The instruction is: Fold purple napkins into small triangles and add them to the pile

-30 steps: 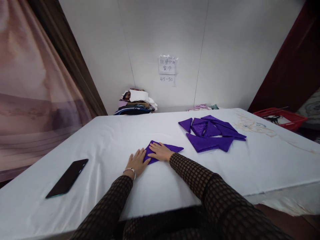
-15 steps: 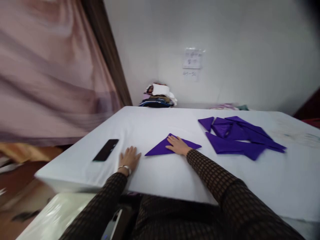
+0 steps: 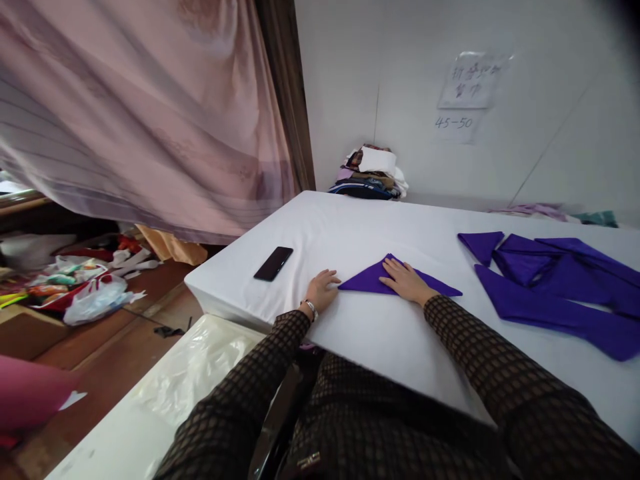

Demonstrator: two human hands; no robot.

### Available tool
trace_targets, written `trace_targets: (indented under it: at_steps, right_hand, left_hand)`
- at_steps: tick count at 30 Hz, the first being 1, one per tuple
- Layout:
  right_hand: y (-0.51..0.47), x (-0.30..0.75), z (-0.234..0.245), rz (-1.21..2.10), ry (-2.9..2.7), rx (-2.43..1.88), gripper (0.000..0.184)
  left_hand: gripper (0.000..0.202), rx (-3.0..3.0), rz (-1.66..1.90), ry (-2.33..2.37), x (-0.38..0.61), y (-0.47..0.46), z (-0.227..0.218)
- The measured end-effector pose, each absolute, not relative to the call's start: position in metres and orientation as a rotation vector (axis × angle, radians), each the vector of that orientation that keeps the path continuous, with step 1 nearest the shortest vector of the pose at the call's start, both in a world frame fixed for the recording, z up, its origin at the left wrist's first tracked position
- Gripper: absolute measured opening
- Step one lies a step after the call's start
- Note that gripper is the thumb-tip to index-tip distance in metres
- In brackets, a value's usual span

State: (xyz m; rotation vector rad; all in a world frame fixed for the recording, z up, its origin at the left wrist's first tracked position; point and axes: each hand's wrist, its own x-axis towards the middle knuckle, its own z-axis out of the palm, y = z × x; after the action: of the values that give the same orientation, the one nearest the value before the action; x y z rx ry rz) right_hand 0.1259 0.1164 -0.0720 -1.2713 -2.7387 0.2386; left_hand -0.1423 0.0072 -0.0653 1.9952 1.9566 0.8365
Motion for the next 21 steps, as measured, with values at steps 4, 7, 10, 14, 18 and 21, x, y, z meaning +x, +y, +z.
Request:
trace_targets:
  at_steps: [4,7,10,14,18,21]
  right_hand:
    - [0.1176,0.1262,-0.0738,0.238,-2.741,-1.262,0.074]
    - [0.1176,0.1264,-0.0742,0.24,-2.736,-1.259,0.075]
    - [0.1171,0.1262,-0.0736,0.238,-2.738,-1.265,0.075]
    - [0.1171,0.1255,-0.0725,0.237,-2.735,-1.262,0.074]
    - [0.1171,0.1247,-0.0705,0.273,-2.724,-1.269,0.076]
    - [0.1159,0.1238,-0.0672,0.297,-2.716,-1.261,0.075]
  left_hand:
    - [0.025,1.945,0.766,1.956,-0.1388,0.0068,-0.0633]
    - [0.014,1.938,0.777,1.942,-0.1371,0.0088,-0.0634]
    - [0.01,1.963,0.788,1.907,-0.1385,0.0108,-0.0632]
    - [0.016,2.021,0.721,1.871,-0.1422,0.0099,-0.0611]
    - [0.022,2.066,0.626,1.863,-0.1431,0.0097,-0.0575]
    - [0.023,2.109,0.575,1.877,-0.1431,0.012,-0.0549]
